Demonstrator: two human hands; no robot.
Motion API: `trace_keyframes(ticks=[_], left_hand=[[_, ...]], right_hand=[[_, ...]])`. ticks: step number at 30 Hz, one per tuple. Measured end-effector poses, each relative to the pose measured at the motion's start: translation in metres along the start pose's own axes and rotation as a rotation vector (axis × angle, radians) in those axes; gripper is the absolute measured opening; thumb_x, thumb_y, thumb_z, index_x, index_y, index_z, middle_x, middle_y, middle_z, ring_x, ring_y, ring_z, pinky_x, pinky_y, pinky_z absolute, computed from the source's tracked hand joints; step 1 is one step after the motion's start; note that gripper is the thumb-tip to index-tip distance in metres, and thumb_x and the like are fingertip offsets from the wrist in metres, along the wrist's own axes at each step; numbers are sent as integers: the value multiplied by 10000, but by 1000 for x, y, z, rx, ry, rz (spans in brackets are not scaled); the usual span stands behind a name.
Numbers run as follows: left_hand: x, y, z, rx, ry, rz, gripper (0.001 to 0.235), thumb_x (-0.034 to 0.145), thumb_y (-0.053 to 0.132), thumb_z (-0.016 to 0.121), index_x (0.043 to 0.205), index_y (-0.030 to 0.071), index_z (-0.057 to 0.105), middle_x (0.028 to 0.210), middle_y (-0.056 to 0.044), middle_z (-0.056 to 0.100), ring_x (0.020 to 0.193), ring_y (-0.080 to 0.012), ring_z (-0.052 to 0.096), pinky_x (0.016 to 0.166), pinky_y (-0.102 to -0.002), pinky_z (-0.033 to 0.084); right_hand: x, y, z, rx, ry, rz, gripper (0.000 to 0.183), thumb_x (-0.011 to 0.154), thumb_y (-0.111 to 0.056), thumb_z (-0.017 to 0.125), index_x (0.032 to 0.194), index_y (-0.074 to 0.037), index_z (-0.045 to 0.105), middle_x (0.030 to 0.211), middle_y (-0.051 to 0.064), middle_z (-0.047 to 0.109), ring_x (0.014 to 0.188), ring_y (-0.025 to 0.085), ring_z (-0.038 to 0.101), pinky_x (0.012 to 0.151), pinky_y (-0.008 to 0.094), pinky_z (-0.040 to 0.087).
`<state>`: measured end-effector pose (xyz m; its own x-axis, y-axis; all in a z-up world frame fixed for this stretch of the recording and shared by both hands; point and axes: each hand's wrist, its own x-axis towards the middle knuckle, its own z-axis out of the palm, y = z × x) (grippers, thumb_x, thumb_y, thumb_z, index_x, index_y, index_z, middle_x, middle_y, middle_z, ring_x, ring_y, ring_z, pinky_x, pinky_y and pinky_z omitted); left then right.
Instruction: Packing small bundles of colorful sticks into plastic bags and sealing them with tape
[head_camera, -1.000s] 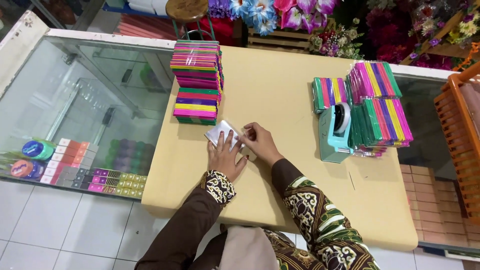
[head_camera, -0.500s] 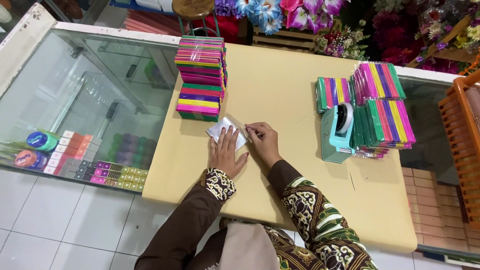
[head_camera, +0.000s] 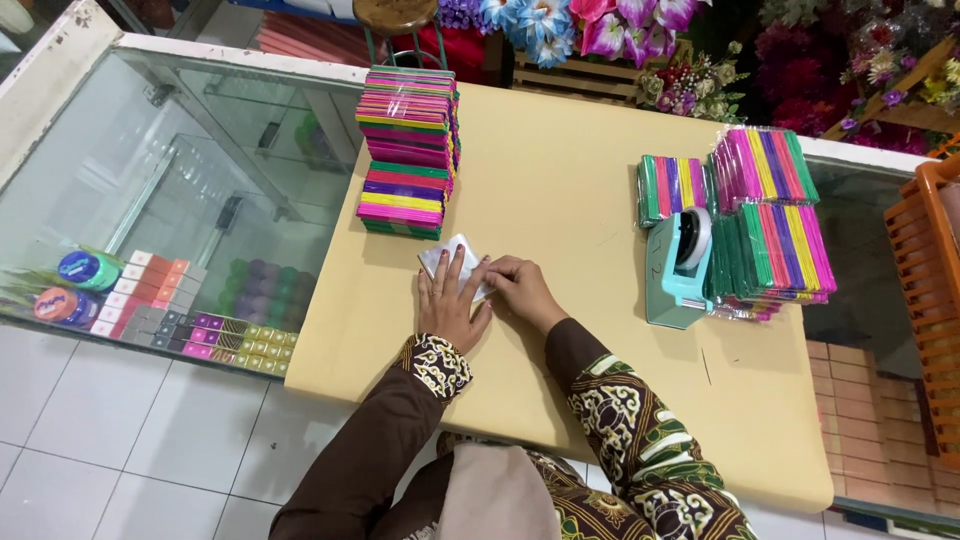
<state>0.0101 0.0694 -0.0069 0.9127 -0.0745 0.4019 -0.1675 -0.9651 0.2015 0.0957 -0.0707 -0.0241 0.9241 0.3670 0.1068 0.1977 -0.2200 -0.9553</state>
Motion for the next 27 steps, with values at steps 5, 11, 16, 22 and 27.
trace_keyframes(ticks=[5, 11, 16, 22, 27], left_hand=[[-1, -2, 9, -11, 43, -36, 717, 815, 403, 510, 1468, 294, 234, 1530, -52, 206, 1407, -270, 179, 1069, -570, 194], [-3, -2, 11, 21, 141, 4, 608, 821, 398, 494, 1406, 285, 373, 1480, -3, 329, 1386, -255, 257, 1072, -570, 187], [-5, -2, 13, 25, 174, -2, 570, 836, 397, 485, 1379, 234, 422, 1472, -10, 360, 1388, -263, 262, 1072, -573, 175], [-4, -2, 14, -2, 35, -2, 461, 855, 432, 468, 1272, 246, 529, 1446, 19, 400, 1400, -272, 229, 1083, -614, 97], [-4, 7, -12, 162, 40, -177, 451, 837, 565, 435, 995, 176, 599, 1372, -49, 489, 1368, -298, 306, 1056, -675, 125]], right_hand=[[-13, -38, -6, 67, 12, 176, 138, 773, -64, 686, 905, -37, 716, 770, 119, 687, 718, 168, 622, 654, 289, 509], [-3, -18, -5, 65, 43, 295, 142, 696, -99, 772, 826, -67, 725, 644, 77, 678, 546, 99, 598, 455, 199, 484], [-2, -5, -9, 199, 4, 336, 124, 849, -113, 643, 899, -11, 693, 651, 86, 662, 541, 110, 604, 441, 173, 489], [-2, 2, -9, 309, 130, 214, 152, 934, -94, 515, 889, -13, 635, 664, 88, 633, 532, 109, 594, 490, 203, 505], [-13, -7, -4, 249, 333, 128, 175, 978, -99, 446, 947, 26, 565, 766, 153, 625, 594, 159, 616, 482, 254, 534]])
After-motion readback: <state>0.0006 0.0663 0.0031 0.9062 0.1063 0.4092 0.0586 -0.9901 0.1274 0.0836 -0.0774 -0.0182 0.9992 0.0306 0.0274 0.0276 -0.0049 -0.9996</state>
